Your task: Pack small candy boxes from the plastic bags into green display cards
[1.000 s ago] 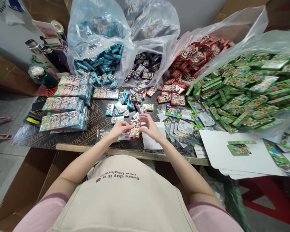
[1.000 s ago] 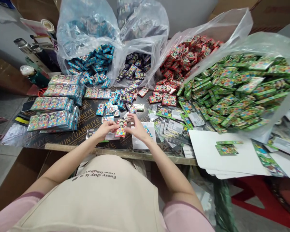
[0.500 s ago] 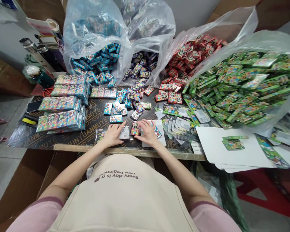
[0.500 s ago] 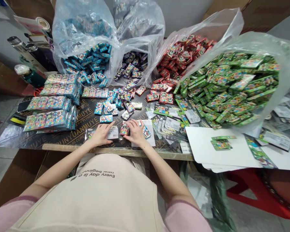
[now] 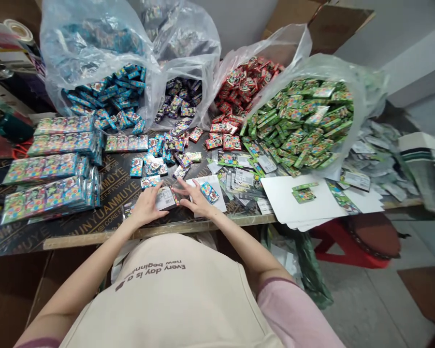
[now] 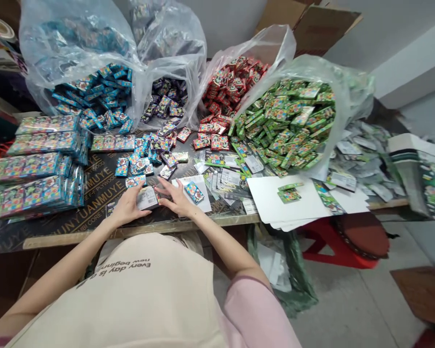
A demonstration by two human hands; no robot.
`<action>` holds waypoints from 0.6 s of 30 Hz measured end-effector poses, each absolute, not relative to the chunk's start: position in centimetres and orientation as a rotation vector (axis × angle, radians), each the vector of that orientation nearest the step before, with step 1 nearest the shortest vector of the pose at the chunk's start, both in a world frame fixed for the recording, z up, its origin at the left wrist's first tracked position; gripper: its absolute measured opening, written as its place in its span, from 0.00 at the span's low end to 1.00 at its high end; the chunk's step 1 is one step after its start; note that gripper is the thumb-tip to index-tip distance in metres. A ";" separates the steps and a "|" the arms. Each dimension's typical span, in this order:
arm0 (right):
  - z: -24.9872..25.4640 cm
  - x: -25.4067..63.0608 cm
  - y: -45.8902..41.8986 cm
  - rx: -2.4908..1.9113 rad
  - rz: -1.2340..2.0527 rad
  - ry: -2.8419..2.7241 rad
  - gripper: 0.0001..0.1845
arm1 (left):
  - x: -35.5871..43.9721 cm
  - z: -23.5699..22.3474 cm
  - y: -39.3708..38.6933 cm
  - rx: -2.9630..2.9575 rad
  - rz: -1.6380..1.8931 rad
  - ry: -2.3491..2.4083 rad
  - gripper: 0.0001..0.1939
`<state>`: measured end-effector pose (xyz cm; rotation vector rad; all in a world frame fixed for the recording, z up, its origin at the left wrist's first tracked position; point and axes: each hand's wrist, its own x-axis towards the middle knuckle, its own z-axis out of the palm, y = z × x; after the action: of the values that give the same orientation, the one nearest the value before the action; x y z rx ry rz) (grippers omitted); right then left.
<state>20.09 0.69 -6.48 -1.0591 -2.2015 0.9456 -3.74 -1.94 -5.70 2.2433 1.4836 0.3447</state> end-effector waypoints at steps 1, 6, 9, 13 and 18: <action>-6.6 20.9 1.8 -1.100 0.906 -2.197 0.36 | -3.6 -5.5 -1.9 2.273 0.247 1.475 0.53; -7.6 30.3 11.0 -1.847 0.362 -1.850 0.34 | -2.5 -4.5 -2.1 2.480 -0.173 1.387 0.42; -7.7 37.5 15.0 -2.283 0.158 -1.540 0.38 | -1.8 -4.4 -2.1 2.577 -0.296 1.300 0.36; -6.6 44.7 16.6 -2.522 -0.052 -1.296 0.40 | -1.0 -4.3 -1.7 2.589 -0.407 1.292 0.31; -5.0 50.4 17.2 -2.617 -0.231 -0.920 0.53 | -0.4 -3.8 -1.4 2.576 -0.464 1.283 0.27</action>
<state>50.36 17.20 -5.03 -2.6172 -0.9196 -0.2309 -0.39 -1.36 -3.81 2.5760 1.2831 -0.4641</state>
